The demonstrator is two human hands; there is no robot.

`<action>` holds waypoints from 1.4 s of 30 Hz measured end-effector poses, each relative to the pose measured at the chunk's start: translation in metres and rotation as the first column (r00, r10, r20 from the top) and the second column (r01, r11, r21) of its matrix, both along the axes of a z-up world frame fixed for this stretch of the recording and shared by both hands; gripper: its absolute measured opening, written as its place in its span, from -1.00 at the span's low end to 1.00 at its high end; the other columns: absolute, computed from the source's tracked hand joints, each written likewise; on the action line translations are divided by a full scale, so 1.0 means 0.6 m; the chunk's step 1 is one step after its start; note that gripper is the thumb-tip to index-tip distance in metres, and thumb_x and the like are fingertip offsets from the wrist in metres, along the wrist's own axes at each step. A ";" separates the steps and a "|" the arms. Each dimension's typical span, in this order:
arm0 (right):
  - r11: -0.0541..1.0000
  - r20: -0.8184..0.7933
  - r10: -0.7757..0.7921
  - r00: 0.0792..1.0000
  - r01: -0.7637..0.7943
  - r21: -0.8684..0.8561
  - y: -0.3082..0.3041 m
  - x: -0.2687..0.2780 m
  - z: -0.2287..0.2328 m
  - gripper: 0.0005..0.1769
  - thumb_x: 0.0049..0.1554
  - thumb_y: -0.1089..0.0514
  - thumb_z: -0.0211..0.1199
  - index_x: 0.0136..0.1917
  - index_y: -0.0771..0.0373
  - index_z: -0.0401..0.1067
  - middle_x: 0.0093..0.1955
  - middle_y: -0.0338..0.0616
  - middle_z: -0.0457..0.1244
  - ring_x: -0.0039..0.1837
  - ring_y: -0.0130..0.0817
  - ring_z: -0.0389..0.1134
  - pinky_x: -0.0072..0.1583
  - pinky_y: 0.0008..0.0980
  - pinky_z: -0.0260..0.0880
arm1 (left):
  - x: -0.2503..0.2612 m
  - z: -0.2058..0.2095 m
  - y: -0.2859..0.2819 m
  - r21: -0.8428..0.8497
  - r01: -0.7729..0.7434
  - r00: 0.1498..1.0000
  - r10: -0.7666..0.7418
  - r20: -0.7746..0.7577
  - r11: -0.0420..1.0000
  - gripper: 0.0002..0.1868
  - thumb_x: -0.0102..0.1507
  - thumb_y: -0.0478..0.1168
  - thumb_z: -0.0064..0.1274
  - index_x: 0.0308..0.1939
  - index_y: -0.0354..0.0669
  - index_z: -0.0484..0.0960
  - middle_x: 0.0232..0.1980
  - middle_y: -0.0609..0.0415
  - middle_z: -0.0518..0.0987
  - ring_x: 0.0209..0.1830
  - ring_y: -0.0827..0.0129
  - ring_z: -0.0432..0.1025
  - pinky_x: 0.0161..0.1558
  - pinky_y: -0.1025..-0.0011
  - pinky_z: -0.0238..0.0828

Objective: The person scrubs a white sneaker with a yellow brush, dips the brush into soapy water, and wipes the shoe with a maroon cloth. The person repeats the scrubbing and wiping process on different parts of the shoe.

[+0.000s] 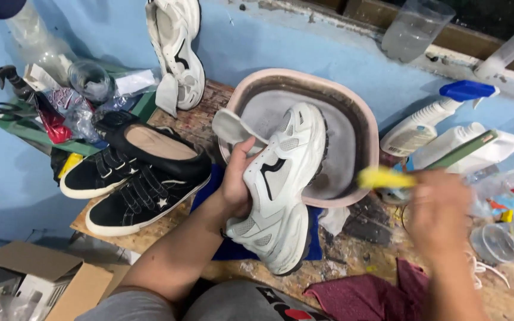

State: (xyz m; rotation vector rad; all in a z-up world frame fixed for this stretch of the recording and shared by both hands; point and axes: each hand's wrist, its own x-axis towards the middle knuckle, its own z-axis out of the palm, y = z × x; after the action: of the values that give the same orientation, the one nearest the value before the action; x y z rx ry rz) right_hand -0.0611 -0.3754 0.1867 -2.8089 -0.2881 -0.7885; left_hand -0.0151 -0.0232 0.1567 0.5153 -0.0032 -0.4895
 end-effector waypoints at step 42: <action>0.892 0.164 0.367 0.916 -0.397 0.219 0.190 0.081 -0.078 -0.49 0.32 0.05 -0.05 -0.48 0.04 0.27 -0.49 -0.24 0.14 -0.31 -0.13 0.22 -0.06 -0.27 0.14 | 0.032 -0.053 -0.006 0.152 -0.221 0.967 0.236 -0.094 0.963 -0.49 0.25 0.13 0.02 -0.09 -0.28 0.67 -0.06 -0.21 0.68 -0.16 0.28 0.47 0.11 0.40 0.40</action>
State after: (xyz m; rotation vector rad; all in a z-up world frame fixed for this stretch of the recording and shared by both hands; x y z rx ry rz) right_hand -0.0122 -0.2616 0.1402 -2.3662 -0.6884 -0.8300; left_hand 0.0040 -0.0270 0.1249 0.6178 0.1970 -0.2920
